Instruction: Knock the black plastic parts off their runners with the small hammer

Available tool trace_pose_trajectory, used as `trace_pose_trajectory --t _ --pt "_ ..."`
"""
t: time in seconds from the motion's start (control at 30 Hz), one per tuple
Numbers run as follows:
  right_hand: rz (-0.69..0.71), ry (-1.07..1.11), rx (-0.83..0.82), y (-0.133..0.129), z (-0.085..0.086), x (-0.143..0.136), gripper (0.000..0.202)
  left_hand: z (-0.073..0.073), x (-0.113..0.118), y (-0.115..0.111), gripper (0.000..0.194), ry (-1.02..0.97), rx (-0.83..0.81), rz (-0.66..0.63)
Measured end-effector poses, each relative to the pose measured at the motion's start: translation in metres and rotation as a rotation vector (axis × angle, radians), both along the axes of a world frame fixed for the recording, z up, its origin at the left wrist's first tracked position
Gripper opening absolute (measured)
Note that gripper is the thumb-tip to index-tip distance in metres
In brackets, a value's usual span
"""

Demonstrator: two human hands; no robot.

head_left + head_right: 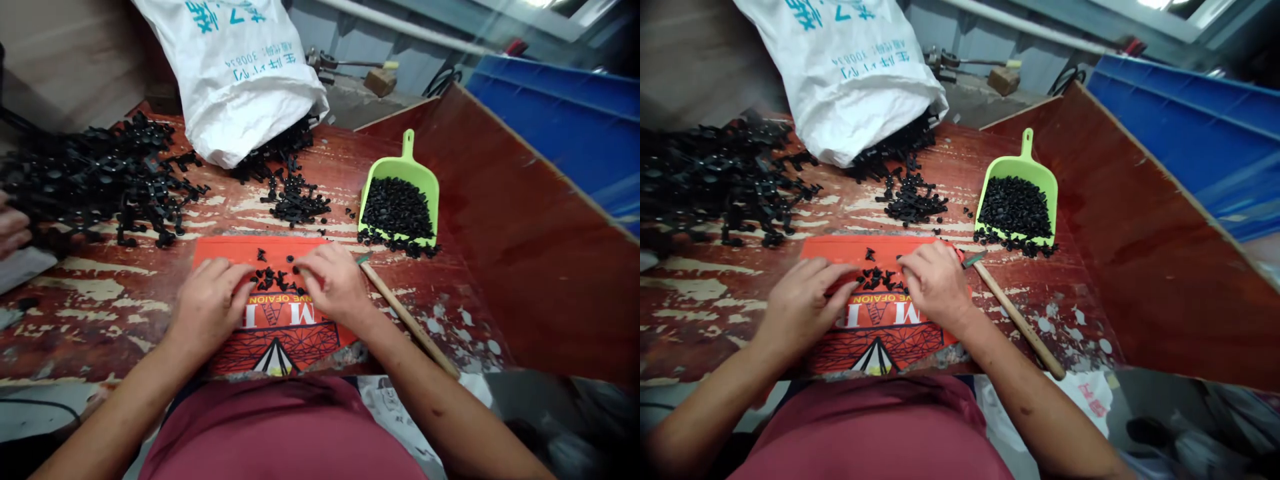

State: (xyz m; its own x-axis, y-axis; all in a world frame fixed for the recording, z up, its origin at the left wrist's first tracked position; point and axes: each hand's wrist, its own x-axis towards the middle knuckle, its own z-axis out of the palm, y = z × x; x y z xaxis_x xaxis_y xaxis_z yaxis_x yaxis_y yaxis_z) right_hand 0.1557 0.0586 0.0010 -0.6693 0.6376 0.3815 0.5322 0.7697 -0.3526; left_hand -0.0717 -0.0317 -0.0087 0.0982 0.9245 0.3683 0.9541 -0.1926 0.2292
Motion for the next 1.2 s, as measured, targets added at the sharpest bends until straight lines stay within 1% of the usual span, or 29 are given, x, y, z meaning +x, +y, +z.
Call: trace_pose_trajectory --t 0.07,0.13,0.23,0.37,0.4,0.47,0.53,0.57,0.63,0.7,0.8,0.87,0.93,1.03,1.13,1.2 --pt "0.037 -0.083 0.051 -0.014 0.001 -0.007 0.013 0.001 0.003 0.006 0.019 0.037 0.009 -0.028" --pt "0.049 -0.159 0.103 -0.022 -0.001 -0.012 0.011 0.002 0.002 0.006 0.019 0.043 0.014 -0.017" --pt "0.066 -0.179 0.152 -0.026 -0.006 -0.018 0.012 0.004 -0.001 -0.001 0.016 0.059 -0.042 0.004" --pt "0.177 -0.177 0.232 -0.027 -0.007 -0.022 0.018 0.006 -0.004 -0.011 0.021 0.14 -0.135 0.008" --pt "0.209 -0.174 0.263 -0.029 -0.007 -0.023 0.021 0.007 -0.005 -0.012 0.02 0.125 -0.137 0.013" --pt "0.272 -0.168 0.326 -0.034 -0.008 -0.024 0.025 0.009 -0.007 -0.013 0.026 0.027 -0.118 0.035" --pt "0.32 -0.168 0.362 -0.04 -0.009 -0.024 0.027 0.012 -0.009 -0.017 0.03 -0.148 -0.122 0.081" --pt "0.334 -0.172 0.367 -0.042 -0.01 -0.023 0.027 0.012 -0.009 -0.019 0.027 -0.25 -0.145 0.112" --pt "0.35 -0.161 0.341 -0.047 -0.012 -0.018 0.025 0.011 -0.006 -0.026 0.021 -0.441 -0.215 0.16" --pt "0.331 -0.084 0.233 -0.05 -0.014 -0.01 0.025 0.006 -0.002 -0.033 0.02 -0.548 -0.264 0.132" --pt "0.208 0.126 -0.089 -0.052 -0.02 0.005 0.036 -0.004 0.001 -0.043 0.024 -0.521 -0.275 0.019" --pt "0.156 0.199 -0.225 -0.053 -0.023 0.012 0.039 -0.008 -0.003 -0.049 0.025 -0.479 -0.274 0.002" --pt "0.16 0.217 -0.259 -0.053 -0.022 0.014 0.035 -0.007 -0.01 -0.053 0.024 -0.479 -0.298 0.028" --pt "0.138 0.208 -0.264 -0.054 -0.014 0.008 0.027 0.003 -0.017 -0.054 0.024 -0.509 -0.31 0.128" --pt "0.13 0.089 -0.224 -0.057 -0.005 -0.008 0.02 0.017 -0.012 -0.049 0.022 -0.444 -0.183 0.24" --pt "0.124 -0.014 -0.183 -0.06 -0.003 -0.018 0.016 0.023 -0.006 -0.042 0.02 -0.354 -0.09 0.226"
